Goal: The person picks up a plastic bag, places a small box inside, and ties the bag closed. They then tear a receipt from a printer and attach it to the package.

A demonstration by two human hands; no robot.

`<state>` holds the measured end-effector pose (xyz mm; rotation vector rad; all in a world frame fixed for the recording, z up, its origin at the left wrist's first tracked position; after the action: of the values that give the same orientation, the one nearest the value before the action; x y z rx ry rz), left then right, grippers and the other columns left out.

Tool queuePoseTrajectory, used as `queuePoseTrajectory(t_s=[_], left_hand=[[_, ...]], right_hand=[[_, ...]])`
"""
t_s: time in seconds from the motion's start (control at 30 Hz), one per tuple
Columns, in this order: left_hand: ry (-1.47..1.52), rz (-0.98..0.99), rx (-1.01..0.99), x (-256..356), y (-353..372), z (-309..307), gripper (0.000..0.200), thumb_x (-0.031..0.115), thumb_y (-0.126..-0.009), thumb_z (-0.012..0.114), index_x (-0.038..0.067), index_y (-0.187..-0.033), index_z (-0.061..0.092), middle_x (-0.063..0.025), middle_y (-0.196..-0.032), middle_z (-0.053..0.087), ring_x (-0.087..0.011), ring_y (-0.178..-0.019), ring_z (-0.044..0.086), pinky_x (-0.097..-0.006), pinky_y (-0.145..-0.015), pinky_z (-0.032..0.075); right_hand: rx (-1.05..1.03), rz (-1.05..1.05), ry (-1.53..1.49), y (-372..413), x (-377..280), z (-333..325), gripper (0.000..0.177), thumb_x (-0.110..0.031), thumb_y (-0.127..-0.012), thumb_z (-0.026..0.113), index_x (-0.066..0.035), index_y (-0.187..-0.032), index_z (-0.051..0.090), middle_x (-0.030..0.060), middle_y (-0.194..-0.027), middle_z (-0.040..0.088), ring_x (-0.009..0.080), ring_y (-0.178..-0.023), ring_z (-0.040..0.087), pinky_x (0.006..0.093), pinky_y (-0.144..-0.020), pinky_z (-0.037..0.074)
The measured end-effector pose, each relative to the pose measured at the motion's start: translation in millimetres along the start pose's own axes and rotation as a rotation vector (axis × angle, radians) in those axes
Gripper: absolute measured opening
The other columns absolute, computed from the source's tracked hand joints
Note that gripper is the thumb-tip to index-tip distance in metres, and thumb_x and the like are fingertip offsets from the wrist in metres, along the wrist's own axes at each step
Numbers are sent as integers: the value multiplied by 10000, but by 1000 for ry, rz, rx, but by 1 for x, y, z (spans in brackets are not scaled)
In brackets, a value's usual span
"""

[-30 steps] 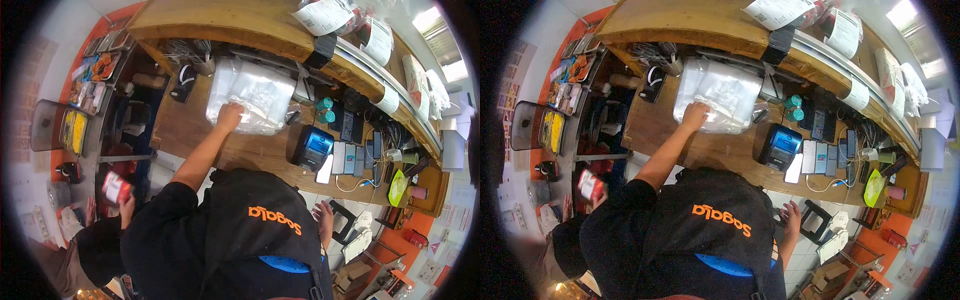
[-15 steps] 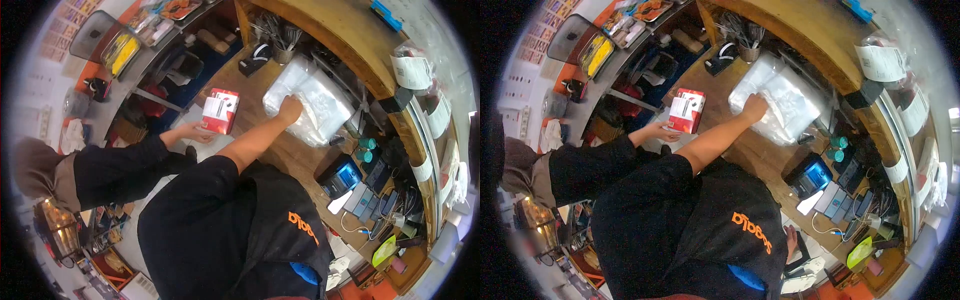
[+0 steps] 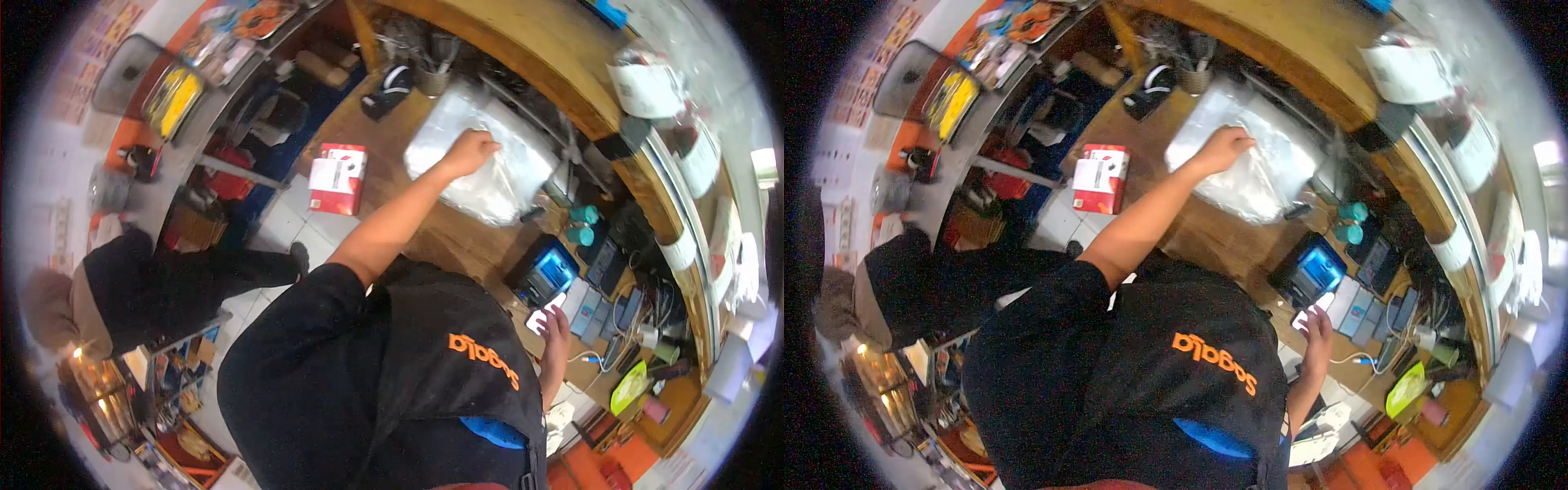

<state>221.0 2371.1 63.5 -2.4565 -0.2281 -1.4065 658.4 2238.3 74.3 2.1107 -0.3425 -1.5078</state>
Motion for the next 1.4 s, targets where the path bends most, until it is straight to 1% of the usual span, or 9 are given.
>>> queuePoseTrajectory(t_s=[0.13,0.23,0.3,0.37,0.43,0.57,0.77,0.83,1.4], left_hand=[[72,-32,-165,14,22,-12,217,195,-854,579,-5,-783,627,-159,-753,635,-342,-732,591,-433,-685,466],[-475,-105,-370,13,27,3,139,133,-838,576,10,-826,639,-125,-791,644,-337,-749,591,-427,-704,479],[-317,318,-53,53,17,2,127,124,-820,563,46,-851,658,-100,-870,656,-325,-812,605,-437,-725,485],[-352,428,-185,40,3,46,143,106,-806,541,80,-849,674,-99,-926,659,-311,-888,613,-434,-734,494],[-729,313,-533,-8,-5,104,177,79,-795,521,79,-865,684,-109,-933,663,-309,-916,622,-419,-749,508],[-907,-89,-488,-33,-40,104,203,98,-809,533,113,-900,714,-97,-986,685,-242,-908,659,-365,-751,501],[-1282,93,-739,-43,-34,130,453,402,-687,752,118,-1031,672,-45,-1092,652,-220,-1063,581,-390,-881,434],[-1205,56,-775,-33,-31,124,324,265,-765,651,133,-1061,661,-52,-1140,629,-239,-1141,525,-428,-945,387],[-1310,95,-573,-29,-43,100,229,169,-846,509,141,-968,700,-43,-1050,673,-237,-1048,578,-370,-851,422]], right_hand=[[-84,-54,-51,-19,-26,33,377,-169,-922,540,5,-1254,494,121,-1143,588,173,-953,585,304,-856,455],[-166,-122,-39,-28,-39,56,384,-209,-923,555,-29,-1258,498,99,-1138,603,158,-930,591,276,-825,452],[-205,-89,-97,-29,-38,68,384,-133,-902,563,15,-1249,492,119,-1138,592,169,-949,584,289,-857,449],[-220,-109,-82,-33,-26,72,400,-196,-919,559,-21,-1270,480,107,-1166,590,158,-935,588,282,-832,452],[-245,-102,-84,-30,-23,78,408,-187,-916,559,-16,-1276,472,111,-1169,589,163,-943,586,286,-833,450],[-116,-75,-115,-13,-14,64,355,-159,-899,579,-22,-1223,531,87,-1077,630,144,-908,582,264,-778,440],[8,54,-131,2,43,33,330,-213,-909,563,-69,-1206,548,41,-1050,628,129,-885,598,261,-769,457],[19,58,-193,2,54,33,343,-219,-903,574,-57,-1205,548,47,-1052,629,124,-877,596,261,-762,457],[26,-87,-209,5,41,43,352,-179,-882,607,-3,-1183,554,80,-999,629,150,-864,595,284,-736,487]])
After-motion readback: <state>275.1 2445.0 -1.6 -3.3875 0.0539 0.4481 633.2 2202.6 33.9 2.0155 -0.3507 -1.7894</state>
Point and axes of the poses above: each hand's wrist, its own y-axis away from the middle knuckle, its own z-axis out of the palm, x = y × z, the point moved 9 cm from there along -y, towards the middle knuckle
